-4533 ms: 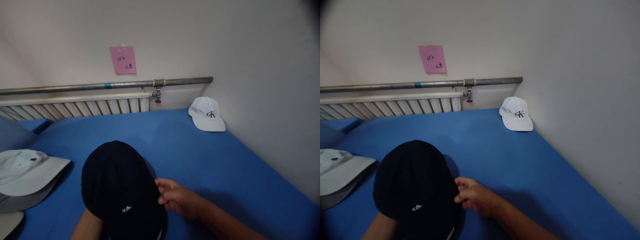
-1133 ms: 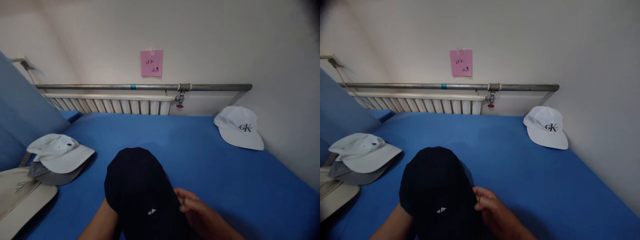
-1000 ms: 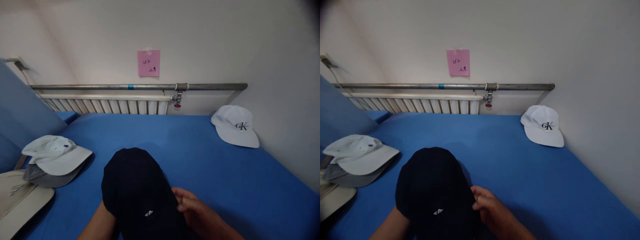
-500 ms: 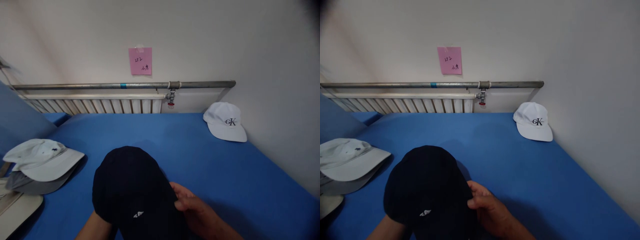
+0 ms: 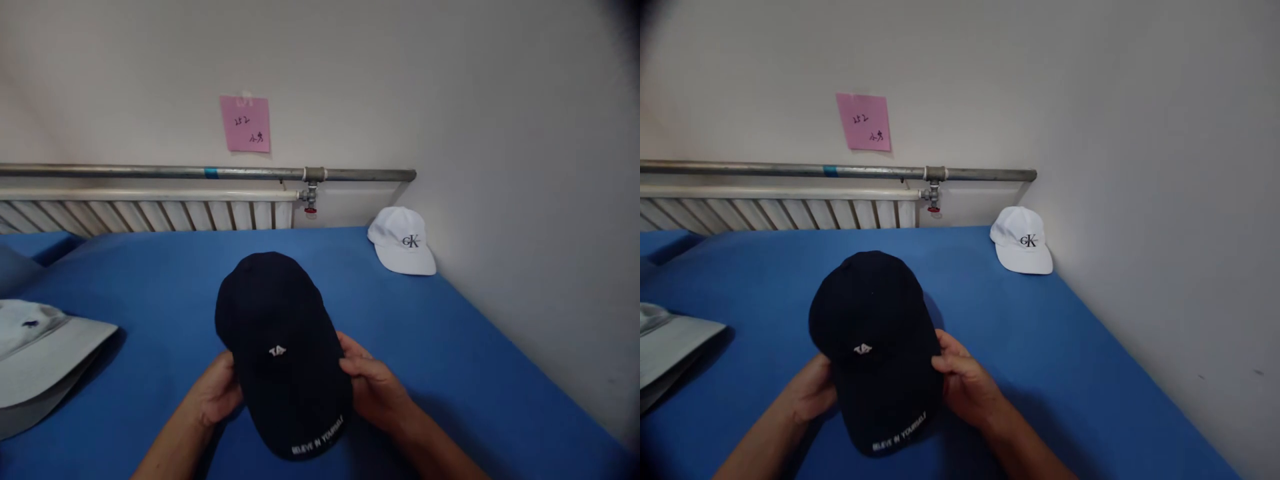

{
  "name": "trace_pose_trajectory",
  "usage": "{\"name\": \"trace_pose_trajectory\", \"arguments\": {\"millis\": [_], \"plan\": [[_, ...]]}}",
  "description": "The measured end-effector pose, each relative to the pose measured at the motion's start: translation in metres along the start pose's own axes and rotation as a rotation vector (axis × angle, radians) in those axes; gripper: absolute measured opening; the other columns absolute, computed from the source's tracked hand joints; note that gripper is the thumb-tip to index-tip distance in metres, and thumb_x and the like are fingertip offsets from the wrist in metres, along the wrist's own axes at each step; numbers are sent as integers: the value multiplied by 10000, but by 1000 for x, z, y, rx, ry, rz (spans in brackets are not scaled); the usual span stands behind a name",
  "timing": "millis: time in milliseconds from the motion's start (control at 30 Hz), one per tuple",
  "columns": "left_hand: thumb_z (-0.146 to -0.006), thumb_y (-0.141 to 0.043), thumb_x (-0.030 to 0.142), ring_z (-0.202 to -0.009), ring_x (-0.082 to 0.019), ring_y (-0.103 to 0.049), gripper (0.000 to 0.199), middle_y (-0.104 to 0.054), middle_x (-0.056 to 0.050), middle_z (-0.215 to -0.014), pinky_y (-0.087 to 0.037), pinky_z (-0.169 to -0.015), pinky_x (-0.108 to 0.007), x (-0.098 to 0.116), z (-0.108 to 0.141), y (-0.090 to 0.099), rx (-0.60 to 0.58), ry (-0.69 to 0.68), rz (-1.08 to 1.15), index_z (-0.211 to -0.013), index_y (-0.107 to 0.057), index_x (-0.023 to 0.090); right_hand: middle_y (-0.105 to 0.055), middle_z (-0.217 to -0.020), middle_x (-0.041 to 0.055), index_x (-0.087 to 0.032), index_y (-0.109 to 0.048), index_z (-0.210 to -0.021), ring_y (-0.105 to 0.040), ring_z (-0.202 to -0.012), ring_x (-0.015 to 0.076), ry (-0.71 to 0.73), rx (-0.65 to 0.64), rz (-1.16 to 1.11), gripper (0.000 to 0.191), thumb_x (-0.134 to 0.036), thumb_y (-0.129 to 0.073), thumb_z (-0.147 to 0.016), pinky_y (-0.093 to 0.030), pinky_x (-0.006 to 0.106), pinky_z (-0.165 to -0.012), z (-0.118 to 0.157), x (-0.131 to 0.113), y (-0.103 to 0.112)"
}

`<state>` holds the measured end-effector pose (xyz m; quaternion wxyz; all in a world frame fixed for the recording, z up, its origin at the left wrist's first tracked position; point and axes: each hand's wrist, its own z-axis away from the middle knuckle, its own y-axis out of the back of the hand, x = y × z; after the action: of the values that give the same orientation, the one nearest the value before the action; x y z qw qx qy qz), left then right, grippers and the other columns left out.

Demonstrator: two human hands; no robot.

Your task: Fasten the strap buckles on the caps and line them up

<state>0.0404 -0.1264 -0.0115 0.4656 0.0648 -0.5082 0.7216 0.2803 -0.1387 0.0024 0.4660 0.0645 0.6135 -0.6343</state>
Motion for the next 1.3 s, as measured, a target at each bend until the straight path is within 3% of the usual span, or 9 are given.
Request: {"name": "trace_pose_trajectory", "arguments": {"millis": [67, 167, 300, 433, 733, 867, 1000, 1100, 1300], "plan": [[-866, -533, 127, -669, -163, -682, 194, -724, -70, -735, -549, -684, -280, 2, -2, -5, 21, -30, 79, -767, -697, 99, -672, -955, 29, -193, -604, -1042, -619, -833, 150, 36, 33, -6, 418, -170, -705, -637, -419, 292, -825, -1, -3, 3], [-912, -467, 187, -750, -182, -700, 245, -741, -75, -840, -559, -724, -316, 7, -1, -10, -79, -118, 201, -890, -703, 125, -669, -987, 34, -191, -605, -1052, -623, -867, 160, 65, 62, -15, 399, -170, -691, -664, -416, 306, -854, -3, -6, 6], [-862, -574, 220, -823, -186, -693, 194, -734, -80, -923, -554, -790, -325, 7, 3, -13, -185, -153, 183, -1000, -683, 138, -679, -967, 31, -184, -615, -1063, -629, -858, 157, 74, 87, -45, 387, -163, -678, -682, -415, 304, -858, -3, -7, 9], [-785, -622, 55, -951, -192, -670, 293, -717, -62, -1041, -523, -896, -327, 3, 8, -16, -143, -189, 53, -1046, -678, 176, -692, -948, 25, -182, -626, -1049, -635, -839, 145, 53, 108, -72, 375, -149, -676, -678, -418, 287, -843, -4, -5, 10], [-752, -692, 105, -810, -166, -688, 303, -731, -44, -936, -569, -723, -265, 3, 9, -18, -86, -242, -46, -1040, -682, 197, -692, -1006, 39, -167, -617, -1084, -639, -875, 161, 16, 127, -80, 368, -159, -655, -718, -446, 293, -815, -8, -1, 9], [-744, -712, 128, -862, -171, -686, 327, -732, -36, -988, -564, -761, -260, 1, 8, -14, -114, -282, -21, -1058, -681, 214, -686, -959, 35, -171, -630, -1046, -627, -819, 153, 14, 128, -123, 336, -184, -658, -711, -465, 270, -715, -7, 3, 5], [-766, -690, 138, -978, -184, -657, 337, -708, -40, -1086, -540, -851, -287, 2, 7, -12, -95, -331, -11, -1092, -669, 222, -643, -779, 21, -153, -645, -998, -575, -632, 130, 25, 10, -56, 298, -235, -650, -711, -409, 234, -507, -1, 9, -7], [-775, -679, 138, -970, -184, -652, 309, -704, -42, -1083, -538, -840, -290, 4, 6, -13, -81, -318, -51, -1075, -676, 212, -612, -722, 12, -151, -644, -969, -550, -595, 123, 71, -23, 8, 291, -248, -647, -695, -391, 228, -486, 2, 9, -13], [-805, -663, 197, -882, -199, -651, 211, -697, -68, -966, -539, -785, -332, 2, -1, -15, -28, -281, -237, -1014, -691, 176, -600, -700, -2, -178, -611, -935, -538, -596, 124, 141, 100, 141, 296, -211, -644, -642, -388, 234, -511, 5, 2, -10]]}}
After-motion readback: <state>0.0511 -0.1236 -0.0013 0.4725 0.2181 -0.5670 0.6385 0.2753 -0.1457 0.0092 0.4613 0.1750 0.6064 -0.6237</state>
